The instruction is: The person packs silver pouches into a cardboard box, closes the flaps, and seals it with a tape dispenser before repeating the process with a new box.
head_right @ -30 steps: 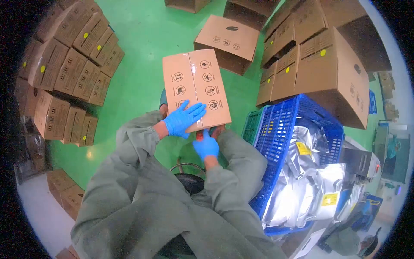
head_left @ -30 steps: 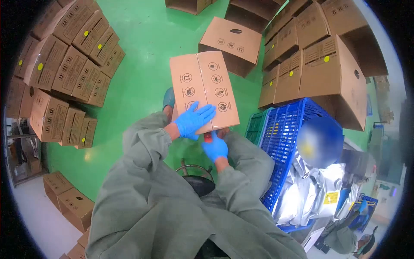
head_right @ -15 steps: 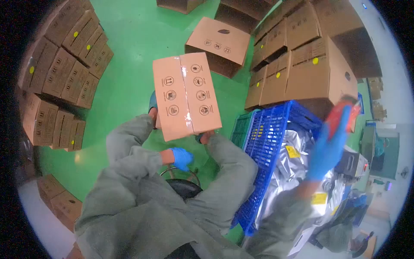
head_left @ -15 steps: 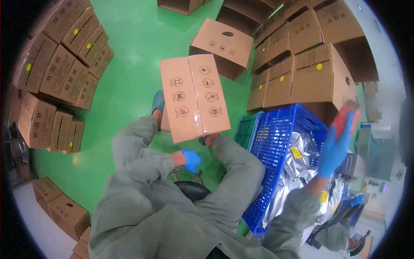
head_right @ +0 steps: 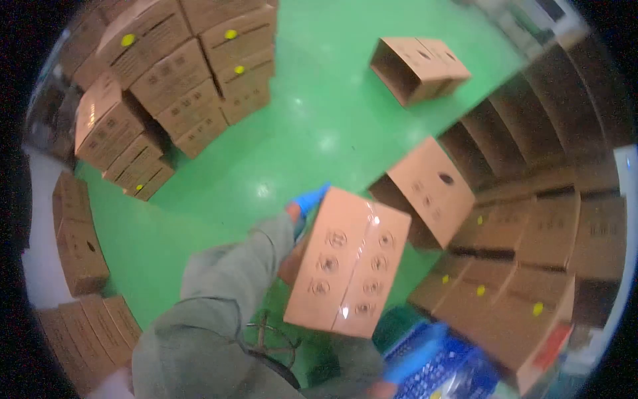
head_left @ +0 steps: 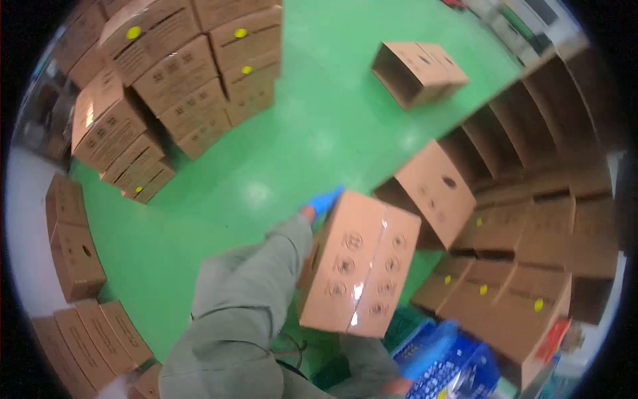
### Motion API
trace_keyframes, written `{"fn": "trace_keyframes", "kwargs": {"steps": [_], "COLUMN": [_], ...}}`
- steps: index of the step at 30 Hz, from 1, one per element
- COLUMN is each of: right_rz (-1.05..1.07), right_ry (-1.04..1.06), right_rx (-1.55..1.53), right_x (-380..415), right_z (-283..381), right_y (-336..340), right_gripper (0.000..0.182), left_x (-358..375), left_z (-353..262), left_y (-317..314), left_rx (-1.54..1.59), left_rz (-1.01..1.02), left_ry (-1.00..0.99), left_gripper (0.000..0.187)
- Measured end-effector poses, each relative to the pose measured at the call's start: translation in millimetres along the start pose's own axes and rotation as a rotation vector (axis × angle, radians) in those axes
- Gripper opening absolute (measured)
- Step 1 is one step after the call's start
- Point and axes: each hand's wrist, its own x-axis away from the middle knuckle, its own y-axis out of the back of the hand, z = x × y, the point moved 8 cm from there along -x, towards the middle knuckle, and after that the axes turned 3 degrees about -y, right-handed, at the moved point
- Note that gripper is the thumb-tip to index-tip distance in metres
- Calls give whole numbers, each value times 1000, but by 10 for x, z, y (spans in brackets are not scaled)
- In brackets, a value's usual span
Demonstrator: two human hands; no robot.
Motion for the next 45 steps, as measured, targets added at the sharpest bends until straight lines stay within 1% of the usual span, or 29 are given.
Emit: {"fn": "trace_keyframes", "kwargs": {"steps": [1, 2, 3, 4, 6, 8, 10, 12, 16, 18, 20, 23, 25, 26, 29, 30, 31, 33, 34, 35, 36, 38, 39, 40, 41, 42, 43, 44, 45], "right_rz": [-125, -161, 109, 258, 243, 116, 128, 199, 434, 597, 765, 1049, 1252, 1260, 1441, 1435, 1430, 1702, 1815, 1925, 2006, 1873, 1717, 1394, 1167, 845, 822, 1009, 934], "right_ry": [-433, -699, -764, -594, -294, -421, -478, -489, -481, -465, -487, -525, -561, -615, -415, -105, -128, -67, -9, -83, 100, 389, 193, 0, 469, -81, 105, 441, 151], "right_rx": [-506, -735, -1004, -857, -491, -560, -628, -702, -841, -889, -930, -959, -968, -957, -1077, -911, -910, -577, -394, -250, -465, 45, 142, 293, 1137, 1196, 987, 1153, 1265], "right_x": [557, 897, 1061, 1004, 733, 785, 828, 818, 1009, 1423, 1827, 2518, 3108, 3423, 3861, 3870, 3939, 4176, 4211, 4268, 4195, 3669, 3250, 2745, 2206, 1824, 1540, 1494, 1443], "right_z": [-441, -692, -1678, -1767, -2221, -1755, -1299, -839, 20, 466, 899, 1656, 2319, 2711, 3337, 3341, 3294, 3298, 3286, 2954, 2666, 1682, 821, 208, -979, -992, -1510, -1353, -904], "right_y": [-704, -1058, -961, -1235, -941, -1218, -1509, -1716, -2446, -3052, -3616, -4355, -4793, -4936, -6040, -6491, -6379, -6181, -6088, -5846, -5489, -4837, -4555, -4063, -3292, -2450, -1795, -1429, -1185], "right_gripper": [56, 62, 64, 61, 53, 52, 52, 52, 52, 51, 51, 51, 51, 47, 51, 53, 53, 52, 51, 46, 42, 39, 39, 39, 35, 32, 30, 28, 26], "left_x": [-192, -378, -377, -330, 128, 916, 1363, 2162, 3847, 4730, 5270, 5508, 5449, 5411, 5250, 5153, 5054, 4932, 4948, 4956, 5023, 4697, 4079, 3439, 2897, 2440, 2420, 2517, 2563], "left_z": [362, 719, 803, 846, 630, 119, 20, -688, -2221, -2589, -2670, -2456, -2428, -2461, -2868, -2986, -3106, -3344, -3427, -3404, -3450, -2901, -2522, -2060, -1542, -916, -769, -951, -1098], "left_y": [-164, -325, -324, -282, 114, 498, 833, 1109, 1866, 2287, 2464, 3065, 3761, 4167, 5579, 6007, 6426, 6903, 6836, 6624, 6096, 5397, 5080, 4674, 4231, 3657, 2882, 2009, 1242], "left_rx": [245, 487, 503, 527, 316, 256, 336, 398, 10, -96, -154, -62, 50, 87, 134, 135, 134, 76, 19, -46, -216, -317, -662, -1152, -1490, -1152, -736, -872, -993], "left_rz": [88, 174, 195, 220, -68, -330, -347, -380, -558, -702, -817, -1052, -1171, -1213, -1260, -1253, -1241, -1209, -1214, -1236, -1351, -1418, -1244, -958, -625, -271, -107, 231, 581], "left_ry": [5, 34, 61, 91, -4, -18, -45, -154, -677, -998, -1117, -1069, -1044, -1032, -1005, -976, -901, -701, -689, -746, -957, -1066, -692, -340, -190, -339, -276, -324, -377], "left_gripper": [68, 65, 63, 62, 59, 55, 56, 60, 75, 82, 77, 68, 63, 61, 54, 52, 51, 48, 47, 47, 41, 40, 36, 33, 29, 43, 58, 63, 69]}}
